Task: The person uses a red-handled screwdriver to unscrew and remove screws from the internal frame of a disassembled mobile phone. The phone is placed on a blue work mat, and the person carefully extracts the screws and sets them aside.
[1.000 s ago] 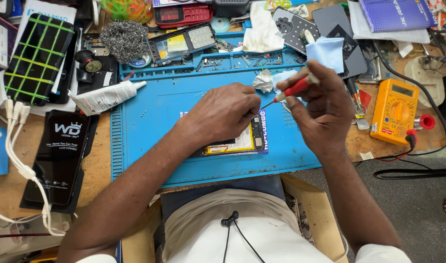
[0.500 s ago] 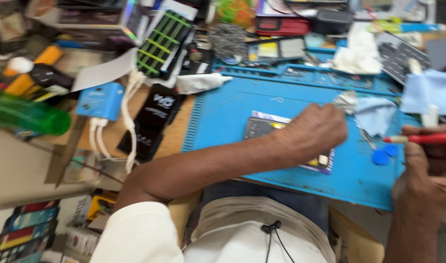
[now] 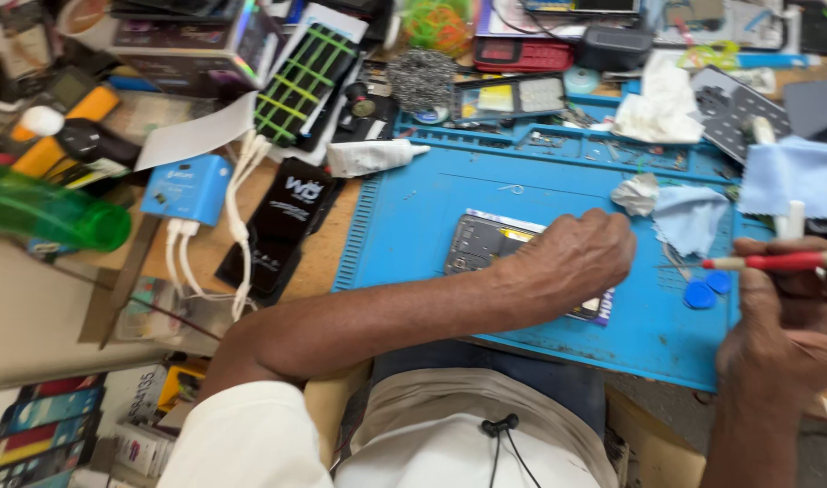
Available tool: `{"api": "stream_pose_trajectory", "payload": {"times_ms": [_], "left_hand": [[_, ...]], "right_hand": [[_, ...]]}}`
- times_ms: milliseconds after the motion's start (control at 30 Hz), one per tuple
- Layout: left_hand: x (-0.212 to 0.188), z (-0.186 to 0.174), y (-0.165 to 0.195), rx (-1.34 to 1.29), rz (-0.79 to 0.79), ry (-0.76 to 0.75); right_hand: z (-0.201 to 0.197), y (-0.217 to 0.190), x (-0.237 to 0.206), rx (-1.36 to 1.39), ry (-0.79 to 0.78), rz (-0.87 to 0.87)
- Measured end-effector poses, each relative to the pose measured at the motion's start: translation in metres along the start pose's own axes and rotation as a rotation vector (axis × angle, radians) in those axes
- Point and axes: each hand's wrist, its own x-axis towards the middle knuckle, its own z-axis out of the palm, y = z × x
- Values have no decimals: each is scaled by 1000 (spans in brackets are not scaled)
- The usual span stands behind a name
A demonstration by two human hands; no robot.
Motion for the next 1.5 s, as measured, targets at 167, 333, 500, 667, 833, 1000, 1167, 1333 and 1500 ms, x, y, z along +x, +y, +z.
{"api": "stream_pose_trajectory", "payload": {"times_ms": [167, 333, 500, 667, 833, 1000, 1167, 1333, 1500], "left_hand": [[-5, -4, -7, -443, -110, -119], [-4, -24, -23, -456, -49, -138], [-7, -43, -32, -673, -163, -181], [-10, -47, -29, -663, -144, -160], [-8, -45, -26, -647, -159, -190], [-8, -45, -25, -592, -147, -180], [-6, -42, -26, -610, -116, -200], [-3, -39, -28, -614, -106, -259], [-7, -39, -27, -629, -116, -241]], "right_hand": [[-1, -6, 6, -69, -3, -47], [3, -13, 4, -115, -4, -38], [14, -29, 10, -202, -75, -82], [32, -41, 12, -286, -198, -133], [47, -40, 19, -314, -279, -260], [51, -39, 20, -325, -280, -287], [50, -40, 18, -311, -256, -259], [49, -41, 14, -407, -275, -383], [48, -39, 11, -407, -329, -477]]}}
